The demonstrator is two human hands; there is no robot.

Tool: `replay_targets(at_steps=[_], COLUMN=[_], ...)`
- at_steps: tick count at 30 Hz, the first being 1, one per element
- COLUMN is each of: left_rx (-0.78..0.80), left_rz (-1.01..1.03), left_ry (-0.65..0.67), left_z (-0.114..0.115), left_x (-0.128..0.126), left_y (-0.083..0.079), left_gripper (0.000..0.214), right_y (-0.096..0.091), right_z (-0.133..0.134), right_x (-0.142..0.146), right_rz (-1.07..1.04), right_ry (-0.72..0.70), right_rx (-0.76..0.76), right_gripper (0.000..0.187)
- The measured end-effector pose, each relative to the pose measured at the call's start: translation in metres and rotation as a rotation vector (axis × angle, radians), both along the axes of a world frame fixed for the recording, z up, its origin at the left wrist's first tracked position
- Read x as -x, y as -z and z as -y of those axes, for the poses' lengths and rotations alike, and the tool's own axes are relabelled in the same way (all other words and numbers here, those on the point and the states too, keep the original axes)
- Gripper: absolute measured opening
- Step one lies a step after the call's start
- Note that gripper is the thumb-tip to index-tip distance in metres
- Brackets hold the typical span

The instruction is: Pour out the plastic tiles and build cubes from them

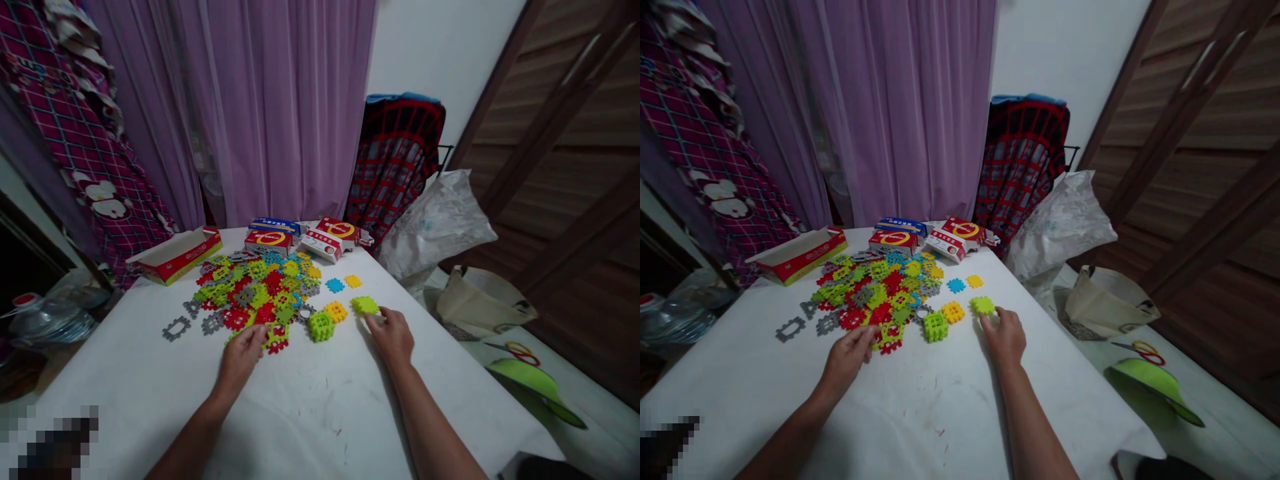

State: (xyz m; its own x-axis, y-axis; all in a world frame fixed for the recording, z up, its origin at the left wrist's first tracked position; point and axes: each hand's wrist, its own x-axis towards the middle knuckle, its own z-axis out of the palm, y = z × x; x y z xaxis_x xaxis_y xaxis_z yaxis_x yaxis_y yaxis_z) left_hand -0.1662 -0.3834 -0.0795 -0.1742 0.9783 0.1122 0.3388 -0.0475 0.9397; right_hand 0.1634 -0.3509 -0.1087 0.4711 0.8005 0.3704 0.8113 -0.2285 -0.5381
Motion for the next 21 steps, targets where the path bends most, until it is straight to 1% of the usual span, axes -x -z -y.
replay_targets(at_steps=[3,6,11,17,21], left_rx=[-0.05,-0.058,-0.031,0.003,0.011], left_rz=[-0.001,0.003,0.024,0.041,0.046], left_ry=[-0.057,-0.078,-0.088,-0.095,-0.119], left_z=[0.001,0.003,0.003,0.004,0.006], left_x=[0.01,0.013,0.013,0.013,0.013], left_y=[0.012,0.018,0.018,0.018,0.017], left_gripper=[0.055,0.057,0.062,0.065,0.063], right_y=[0.002,0.001,-0.005,-0.012,-0.014], right_z=[-0.013,-0.016,-0.013,-0.014,-0.018], right_x=[-0.003,0.004,0.009,0.013,0.014], right_rz=[0.068,0.134,0.199,0.225,0.248], right_ry=[0.02,0.038,0.064,0.079,0.054], right_rx=[0.098,0.165,0.252,0.309,0.346], right_gripper=[0.05,0.049,0.05,0.061,0.054])
